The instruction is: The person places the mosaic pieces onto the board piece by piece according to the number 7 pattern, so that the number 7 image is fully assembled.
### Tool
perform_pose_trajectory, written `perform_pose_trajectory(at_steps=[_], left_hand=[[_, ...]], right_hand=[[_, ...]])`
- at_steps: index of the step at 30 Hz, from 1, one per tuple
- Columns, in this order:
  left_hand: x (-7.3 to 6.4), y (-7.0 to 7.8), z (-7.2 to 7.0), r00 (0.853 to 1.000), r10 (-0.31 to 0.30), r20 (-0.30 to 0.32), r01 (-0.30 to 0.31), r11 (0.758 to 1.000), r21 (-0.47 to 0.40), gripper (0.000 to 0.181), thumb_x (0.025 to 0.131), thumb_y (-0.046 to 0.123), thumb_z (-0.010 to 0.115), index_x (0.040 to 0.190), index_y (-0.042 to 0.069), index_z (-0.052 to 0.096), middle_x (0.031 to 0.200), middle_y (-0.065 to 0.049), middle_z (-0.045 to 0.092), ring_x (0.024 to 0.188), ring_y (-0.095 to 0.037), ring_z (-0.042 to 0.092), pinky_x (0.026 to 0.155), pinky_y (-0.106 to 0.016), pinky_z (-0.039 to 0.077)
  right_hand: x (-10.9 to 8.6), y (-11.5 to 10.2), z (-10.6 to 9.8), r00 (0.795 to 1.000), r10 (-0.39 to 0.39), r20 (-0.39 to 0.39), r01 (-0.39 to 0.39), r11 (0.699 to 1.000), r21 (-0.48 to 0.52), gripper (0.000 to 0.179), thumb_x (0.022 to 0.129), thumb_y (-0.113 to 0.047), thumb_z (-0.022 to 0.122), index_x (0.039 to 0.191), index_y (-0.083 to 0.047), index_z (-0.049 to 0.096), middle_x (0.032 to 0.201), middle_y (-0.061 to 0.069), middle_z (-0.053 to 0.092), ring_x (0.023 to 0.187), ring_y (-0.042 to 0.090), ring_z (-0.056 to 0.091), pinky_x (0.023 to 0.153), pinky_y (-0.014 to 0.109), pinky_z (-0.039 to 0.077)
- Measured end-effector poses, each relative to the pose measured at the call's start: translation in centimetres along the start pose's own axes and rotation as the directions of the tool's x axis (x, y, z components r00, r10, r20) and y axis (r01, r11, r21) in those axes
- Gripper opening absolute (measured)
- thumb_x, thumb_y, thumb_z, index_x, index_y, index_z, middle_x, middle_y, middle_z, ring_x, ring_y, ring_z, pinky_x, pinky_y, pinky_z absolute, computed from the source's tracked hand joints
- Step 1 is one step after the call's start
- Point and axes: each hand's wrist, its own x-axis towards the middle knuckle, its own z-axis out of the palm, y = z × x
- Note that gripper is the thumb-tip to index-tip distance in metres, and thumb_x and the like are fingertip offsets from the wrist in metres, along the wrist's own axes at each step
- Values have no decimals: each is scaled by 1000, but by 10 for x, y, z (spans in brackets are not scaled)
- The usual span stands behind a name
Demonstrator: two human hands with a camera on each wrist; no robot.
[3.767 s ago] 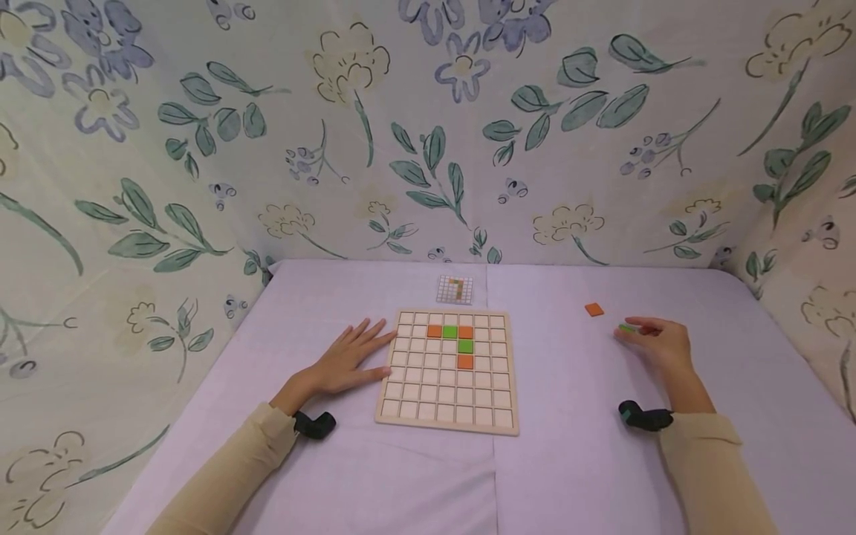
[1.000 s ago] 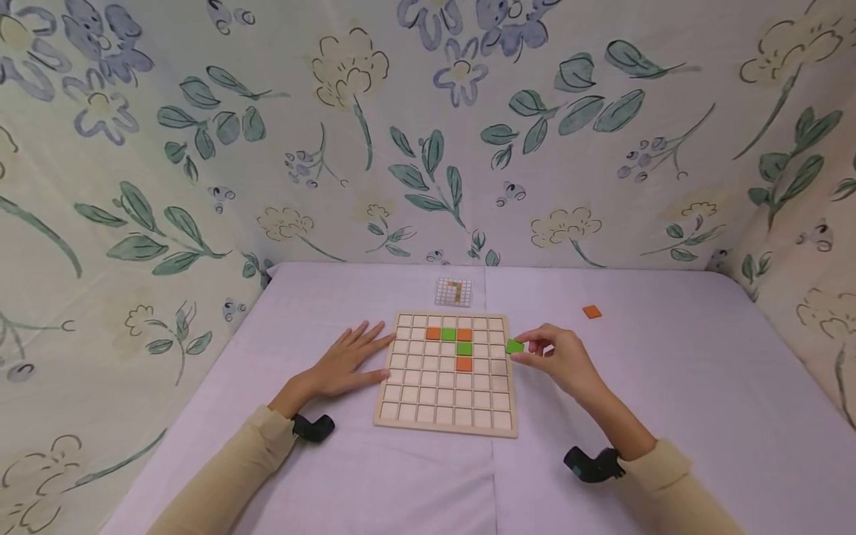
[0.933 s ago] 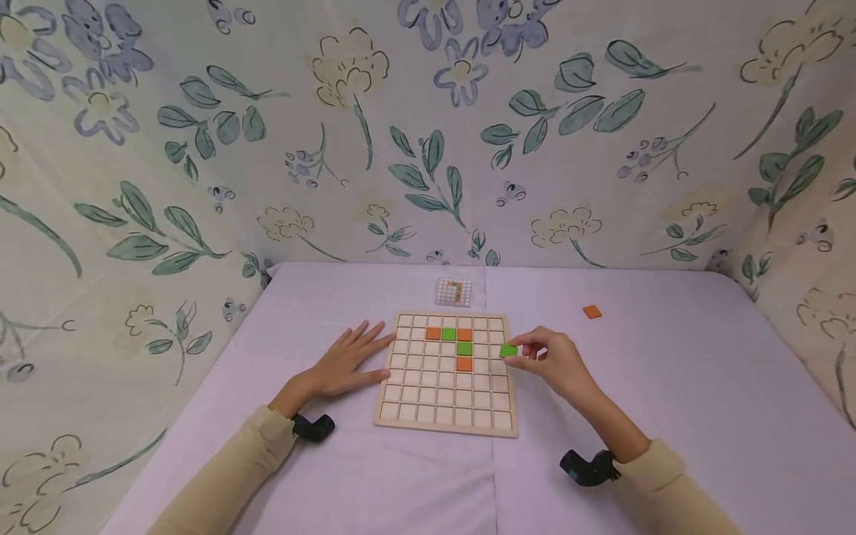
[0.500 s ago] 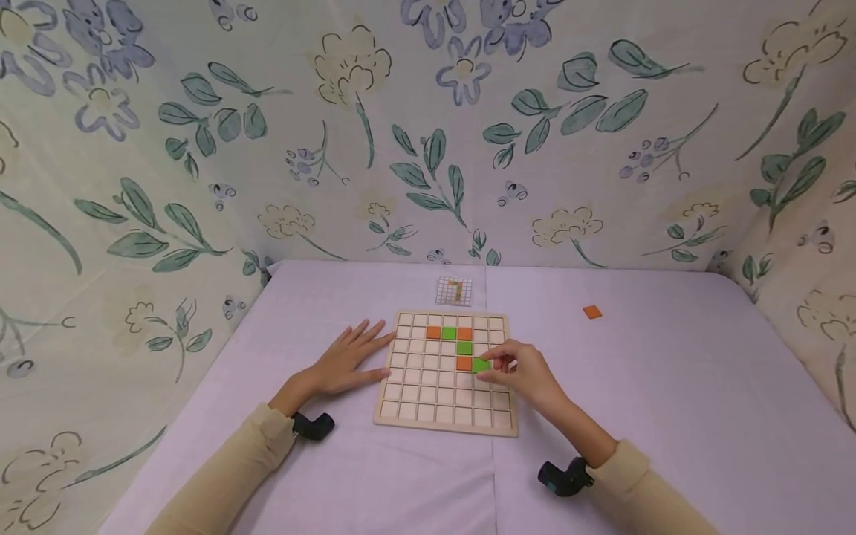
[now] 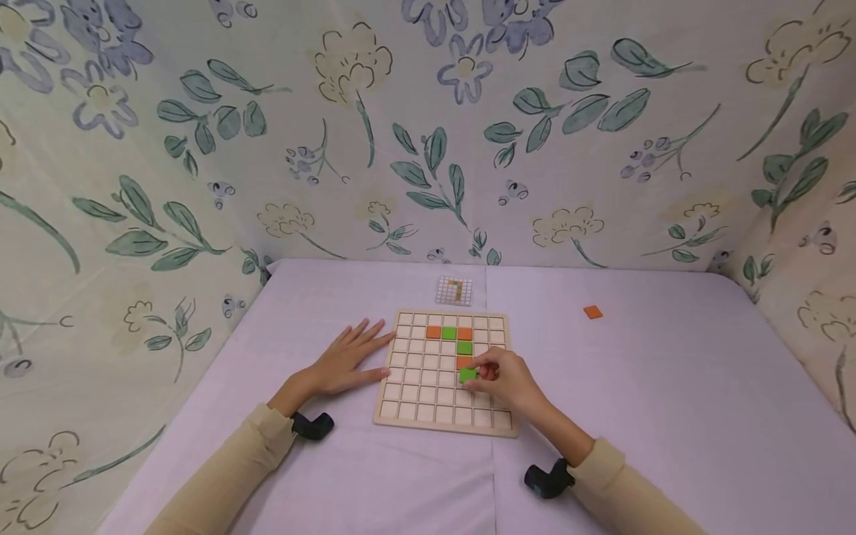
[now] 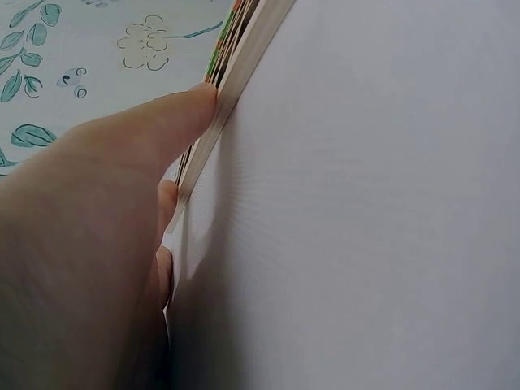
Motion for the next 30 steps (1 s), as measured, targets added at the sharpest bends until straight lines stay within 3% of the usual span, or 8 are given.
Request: perform_pose_trajectory(at_steps=[11,30], left_hand=[[0,0,0,1000,-4,5,4,1000,11,77,96,68,43,160,30,23,166,-4,12,152,-32,3,119,-53,2],[0,0,0,1000,-9,4,9,1000,-5,78,96,68,43,160,29,23,166,-4,12,152,-32,2,119,-54,1]], right_hand=[[3,1,5,1000,15,26,-15,1000,2,27,77,-7,86,99,4,73,79,6,58,68,14,48,56,21,41],[7,6,9,998,-54,34,55,998,-24,27,76,-5,86,98,2,72,78,6,58,64,12,44,55,22,37]])
